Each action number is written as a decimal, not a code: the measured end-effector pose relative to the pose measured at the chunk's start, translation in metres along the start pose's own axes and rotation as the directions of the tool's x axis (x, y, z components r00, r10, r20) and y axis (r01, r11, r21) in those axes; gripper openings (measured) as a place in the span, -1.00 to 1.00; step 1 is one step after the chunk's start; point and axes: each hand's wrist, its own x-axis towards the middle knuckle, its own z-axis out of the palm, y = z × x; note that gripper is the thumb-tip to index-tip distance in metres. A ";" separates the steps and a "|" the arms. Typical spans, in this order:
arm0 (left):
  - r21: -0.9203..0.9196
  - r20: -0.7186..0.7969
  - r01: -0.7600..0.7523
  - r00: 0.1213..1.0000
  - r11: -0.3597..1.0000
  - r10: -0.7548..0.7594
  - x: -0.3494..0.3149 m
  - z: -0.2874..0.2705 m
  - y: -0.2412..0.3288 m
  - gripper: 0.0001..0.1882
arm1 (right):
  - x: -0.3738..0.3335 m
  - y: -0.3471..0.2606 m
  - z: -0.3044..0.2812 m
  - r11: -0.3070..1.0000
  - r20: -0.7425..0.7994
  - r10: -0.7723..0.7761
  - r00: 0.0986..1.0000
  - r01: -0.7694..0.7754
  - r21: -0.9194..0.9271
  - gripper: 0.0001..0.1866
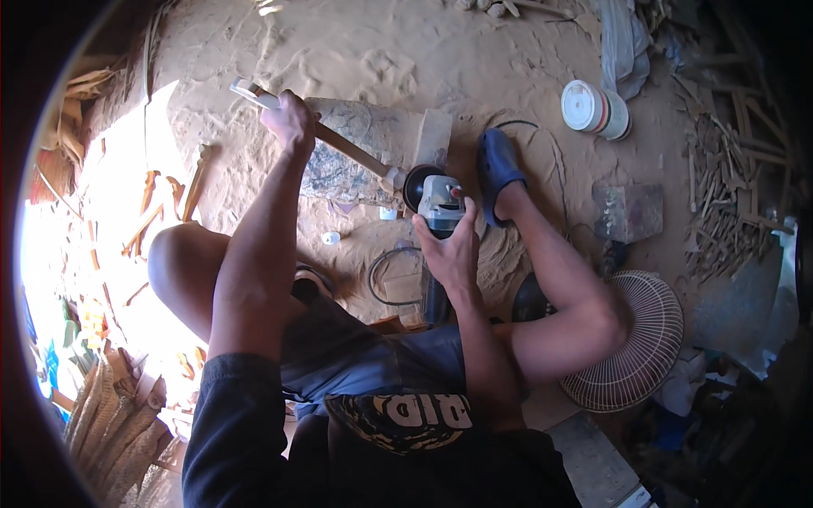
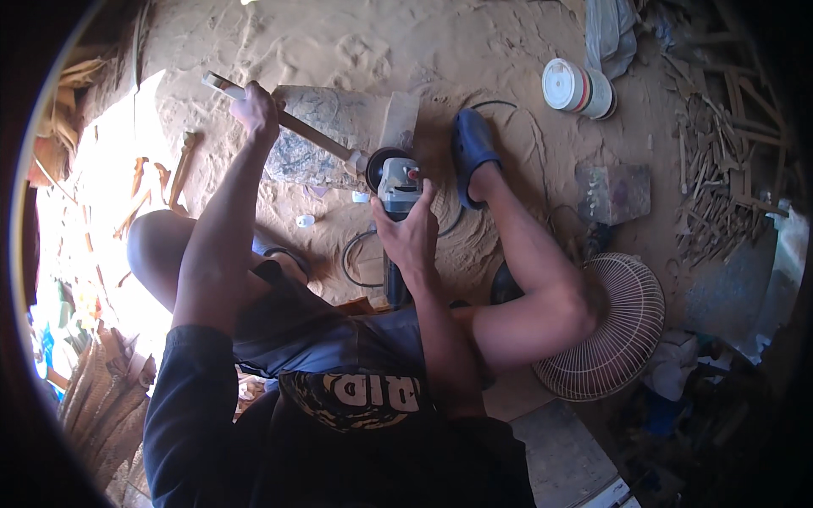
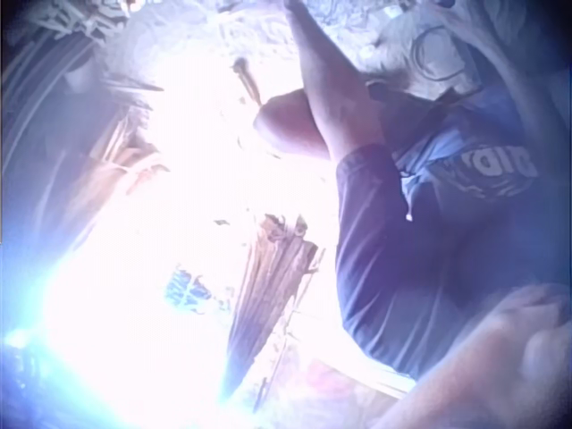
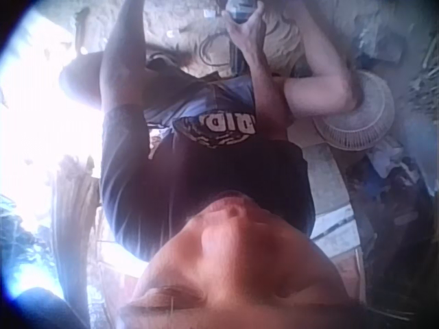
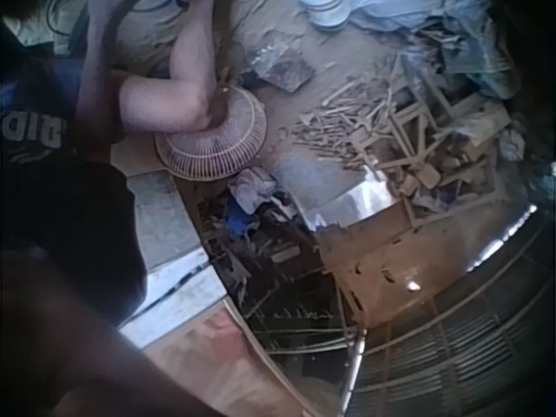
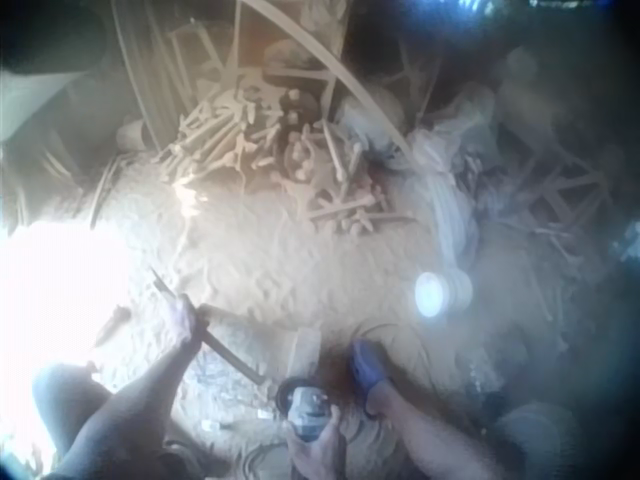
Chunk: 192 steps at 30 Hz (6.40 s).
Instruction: The person uses an angle grinder to sand and smooth the edges of a wooden axe head, turning the object over to reach different parts of the surface.
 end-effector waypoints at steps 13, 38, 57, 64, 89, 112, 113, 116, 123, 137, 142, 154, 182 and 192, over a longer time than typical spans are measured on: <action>0.015 0.052 -0.035 0.998 0.999 0.034 0.007 0.005 -0.009 -0.78 | 0.001 0.008 -0.006 0.969 -0.082 -0.131 0.988 0.110 -0.222 -0.01; -0.216 0.273 0.303 0.931 0.928 -0.241 -0.012 0.030 -0.028 -0.76 | -0.007 -0.007 -0.008 0.989 0.059 -0.036 0.998 0.044 -0.139 0.02; -0.208 0.255 0.288 0.939 0.935 -0.232 -0.009 0.033 -0.032 -0.80 | -0.007 -0.001 -0.007 0.992 0.018 -0.032 0.999 0.035 -0.125 0.02; -0.211 0.269 0.284 0.937 0.935 -0.224 -0.007 0.033 -0.034 -0.82 | -0.012 0.007 -0.004 0.963 -0.021 -0.168 0.986 0.159 -0.216 0.02; -0.215 0.577 0.565 0.732 0.797 -0.364 -0.048 0.011 0.002 -0.73 | -0.010 -0.017 -0.057 0.888 -0.295 -0.171 0.940 0.277 0.367 -0.18; -0.352 0.643 0.684 0.673 0.639 -0.366 -0.050 -0.002 0.042 -0.69 | -0.056 -0.070 -0.033 0.848 -0.127 -0.470 0.873 0.487 0.210 -0.08; -0.349 0.650 0.691 0.665 0.633 -0.369 -0.052 0.001 0.042 -0.69 | -0.056 -0.070 -0.035 0.850 -0.133 -0.469 0.873 0.487 0.201 -0.08; -0.345 0.640 0.659 0.686 0.669 -0.346 -0.049 0.003 0.044 -0.72 | -0.053 -0.070 -0.035 0.829 -0.159 -0.511 0.845 0.533 0.166 -0.07; -0.316 0.548 0.593 0.751 0.740 -0.367 -0.060 0.004 0.045 -0.75 | -0.052 -0.073 -0.033 0.825 -0.160 -0.505 0.848 0.529 0.201 -0.07; -0.248 0.484 0.506 0.804 0.826 -0.347 -0.071 0.004 0.062 -0.75 | -0.052 -0.075 -0.030 0.850 -0.155 -0.490 0.858 0.509 0.133 -0.08; -0.234 0.486 0.484 0.809 0.843 -0.330 -0.071 0.002 0.060 -0.77 | -0.051 -0.075 -0.029 0.865 -0.138 -0.459 0.878 0.477 0.156 -0.06; -0.250 0.507 0.515 0.791 0.820 -0.343 -0.060 0.000 0.064 -0.70 | -0.052 -0.078 -0.032 0.864 -0.231 -0.490 0.840 0.503 -0.001 -0.04; -0.331 0.724 0.750 0.591 0.572 -0.356 -0.055 -0.003 0.079 -0.62 | -0.060 -0.087 -0.040 0.826 -0.095 -0.396 0.913 0.399 0.398 -0.18; -0.364 0.663 0.696 0.660 0.619 -0.352 -0.054 -0.005 0.079 -0.67 | -0.055 -0.080 -0.040 0.804 -0.208 -0.483 0.851 0.525 0.279 -0.13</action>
